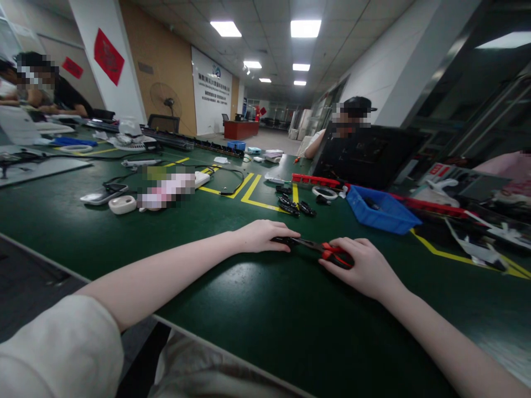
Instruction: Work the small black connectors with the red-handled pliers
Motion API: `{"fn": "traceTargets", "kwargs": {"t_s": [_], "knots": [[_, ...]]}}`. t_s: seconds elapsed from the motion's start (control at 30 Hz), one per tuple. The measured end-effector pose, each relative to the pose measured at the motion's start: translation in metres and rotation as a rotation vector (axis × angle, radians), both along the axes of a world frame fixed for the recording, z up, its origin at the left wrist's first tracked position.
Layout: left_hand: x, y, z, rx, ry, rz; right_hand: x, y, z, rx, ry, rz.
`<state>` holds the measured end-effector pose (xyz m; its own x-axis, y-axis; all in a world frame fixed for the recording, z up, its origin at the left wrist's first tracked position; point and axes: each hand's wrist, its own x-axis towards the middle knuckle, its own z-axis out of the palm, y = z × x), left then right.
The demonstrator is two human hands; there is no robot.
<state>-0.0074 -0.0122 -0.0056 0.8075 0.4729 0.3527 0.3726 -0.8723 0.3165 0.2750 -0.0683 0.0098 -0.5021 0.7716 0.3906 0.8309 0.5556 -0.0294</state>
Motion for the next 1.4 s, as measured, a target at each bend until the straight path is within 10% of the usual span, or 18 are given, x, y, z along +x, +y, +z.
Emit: {"fn": "traceTargets", "kwargs": {"t_s": [0.83, 1.4], "knots": [[0.0024, -0.0054, 0.0075, -0.101, -0.048, 0.027, 0.0002, 0.0005, 0.0012, 0.247, -0.106, 0.023], [0.0017, -0.0048, 0.0042, -0.123, -0.093, 0.009, 0.0006, 0.0008, 0.0009, 0.147, -0.031, -0.028]]}}
